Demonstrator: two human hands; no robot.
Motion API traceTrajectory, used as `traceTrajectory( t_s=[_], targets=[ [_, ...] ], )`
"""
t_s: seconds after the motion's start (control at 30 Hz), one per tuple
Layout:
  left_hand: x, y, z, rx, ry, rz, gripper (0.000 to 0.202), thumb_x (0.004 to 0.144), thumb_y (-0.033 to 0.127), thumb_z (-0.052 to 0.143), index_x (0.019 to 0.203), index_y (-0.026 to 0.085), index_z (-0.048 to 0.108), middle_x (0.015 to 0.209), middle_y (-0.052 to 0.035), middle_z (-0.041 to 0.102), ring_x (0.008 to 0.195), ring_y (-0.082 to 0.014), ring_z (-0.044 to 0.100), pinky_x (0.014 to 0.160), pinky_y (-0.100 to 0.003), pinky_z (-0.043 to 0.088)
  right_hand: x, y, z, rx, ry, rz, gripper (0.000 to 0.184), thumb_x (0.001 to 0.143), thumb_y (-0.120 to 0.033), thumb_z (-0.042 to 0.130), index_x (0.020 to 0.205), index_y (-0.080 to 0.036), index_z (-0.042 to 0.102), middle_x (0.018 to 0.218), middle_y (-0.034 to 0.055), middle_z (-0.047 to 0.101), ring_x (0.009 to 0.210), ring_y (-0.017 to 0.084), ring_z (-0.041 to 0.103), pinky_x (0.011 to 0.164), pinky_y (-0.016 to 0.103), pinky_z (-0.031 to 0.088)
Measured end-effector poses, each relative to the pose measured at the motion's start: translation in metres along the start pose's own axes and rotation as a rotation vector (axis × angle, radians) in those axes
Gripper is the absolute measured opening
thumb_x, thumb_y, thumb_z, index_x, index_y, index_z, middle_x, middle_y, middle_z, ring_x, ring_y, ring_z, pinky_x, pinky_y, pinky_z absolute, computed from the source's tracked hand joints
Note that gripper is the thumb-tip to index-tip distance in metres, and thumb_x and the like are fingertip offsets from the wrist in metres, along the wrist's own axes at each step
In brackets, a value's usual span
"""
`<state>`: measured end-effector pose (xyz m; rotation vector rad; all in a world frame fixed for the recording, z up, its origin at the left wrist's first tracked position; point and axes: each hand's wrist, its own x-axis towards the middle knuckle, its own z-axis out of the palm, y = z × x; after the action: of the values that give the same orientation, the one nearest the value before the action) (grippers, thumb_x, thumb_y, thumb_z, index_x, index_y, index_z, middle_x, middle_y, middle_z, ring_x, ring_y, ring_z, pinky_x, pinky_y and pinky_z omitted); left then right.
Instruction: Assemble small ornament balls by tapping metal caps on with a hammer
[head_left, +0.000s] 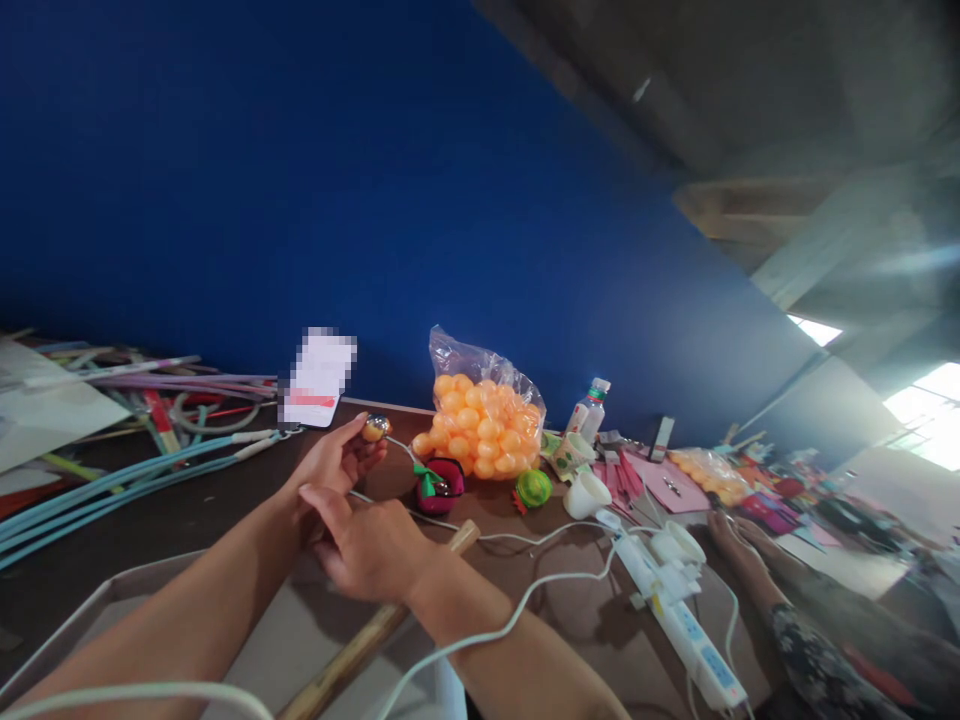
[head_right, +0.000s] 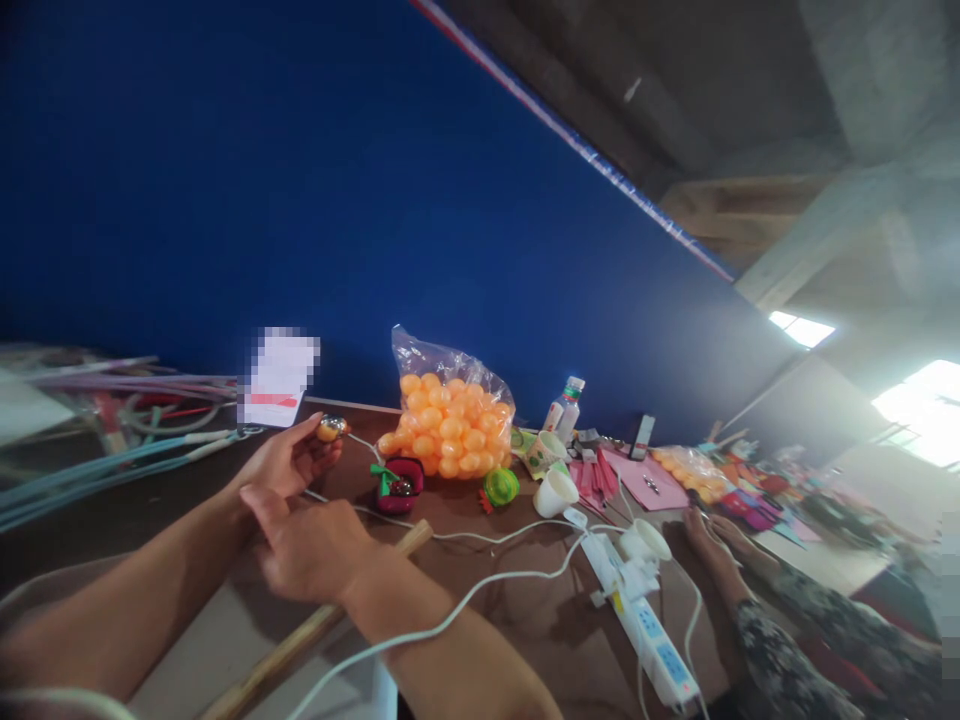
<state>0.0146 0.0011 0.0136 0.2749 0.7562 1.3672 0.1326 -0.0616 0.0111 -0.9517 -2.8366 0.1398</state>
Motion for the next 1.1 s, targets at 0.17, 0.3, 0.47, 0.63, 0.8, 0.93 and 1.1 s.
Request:
traceTrajectory(
  t_s=[0.17,0.3,0.47,0.63,0.8,0.93,1.1],
  targets=[
    [0.0001,0.0,0.0011,0.001,0.006,-0.003,0.026,0.096,0.017,0.054,0.078,0.007,0.069,0.072,-0.0109,0.073,0.055,-0.0136,0.068,0.053,-0.021,0.059,-0.0001,-0.0009,-0.0015,0.002,0.005,0.007,0.065,0.093,-0.037,0.053,0.149,-0.02,0.025,0.117,0.012,0.071,0.09,0.028,0.073,0.068,0.038,0.06],
    [-0.0017,0.0009,0.0024,0.007,0.017,-0.01,0.025,0.096,0.018,0.054,0.078,0.009,0.069,0.071,-0.0103,0.073,0.054,-0.0132,0.068,0.052,-0.021,0.059,-0.0004,-0.0019,-0.0033,0.005,-0.006,0.013,0.064,0.094,-0.037,0.052,0.149,-0.02,0.025,0.116,0.0116,0.072,0.089,0.028,0.073,0.068,0.038,0.059],
    [-0.0019,0.0016,0.002,0.006,0.011,-0.016,0.024,0.096,0.018,0.053,0.079,0.01,0.068,0.072,-0.0094,0.073,0.054,-0.0131,0.067,0.051,-0.021,0.059,-0.0004,-0.0026,-0.0037,-0.005,-0.005,0.015,0.063,0.094,-0.036,0.051,0.149,-0.019,0.026,0.115,0.0118,0.072,0.089,0.028,0.073,0.067,0.037,0.059],
    [0.0008,0.0005,-0.0006,-0.001,-0.004,-0.01,0.023,0.095,0.017,0.054,0.079,0.008,0.068,0.071,-0.0095,0.072,0.055,-0.0137,0.068,0.053,-0.022,0.059,-0.0003,-0.0017,-0.0024,0.0,0.007,0.007,0.063,0.094,-0.038,0.05,0.149,-0.019,0.026,0.116,0.012,0.071,0.09,0.028,0.073,0.066,0.037,0.059],
    [0.0016,-0.0001,-0.002,-0.009,-0.021,-0.011,0.024,0.095,0.017,0.055,0.079,0.009,0.069,0.072,-0.01,0.073,0.055,-0.0138,0.068,0.053,-0.021,0.059,-0.0005,-0.0008,-0.0015,-0.006,0.005,0.005,0.064,0.094,-0.038,0.05,0.149,-0.019,0.024,0.117,0.012,0.071,0.09,0.027,0.073,0.067,0.037,0.059],
    [0.0013,0.0007,-0.0024,-0.005,-0.019,-0.015,0.024,0.095,0.017,0.054,0.079,0.008,0.07,0.071,-0.0096,0.073,0.054,-0.0138,0.068,0.053,-0.022,0.059,0.0001,-0.0009,-0.0002,-0.009,0.002,0.001,0.063,0.094,-0.037,0.05,0.149,-0.019,0.025,0.116,0.0118,0.072,0.088,0.027,0.073,0.065,0.037,0.059],
    [0.0007,0.0009,-0.0013,0.003,-0.019,-0.014,0.024,0.096,0.018,0.054,0.081,0.008,0.069,0.072,-0.0091,0.073,0.054,-0.0132,0.068,0.052,-0.021,0.059,-0.0001,-0.0028,-0.0068,0.008,-0.015,0.029,0.065,0.093,-0.039,0.054,0.15,-0.02,0.029,0.113,0.0104,0.073,0.083,0.025,0.073,0.067,0.036,0.058]
  ],
)
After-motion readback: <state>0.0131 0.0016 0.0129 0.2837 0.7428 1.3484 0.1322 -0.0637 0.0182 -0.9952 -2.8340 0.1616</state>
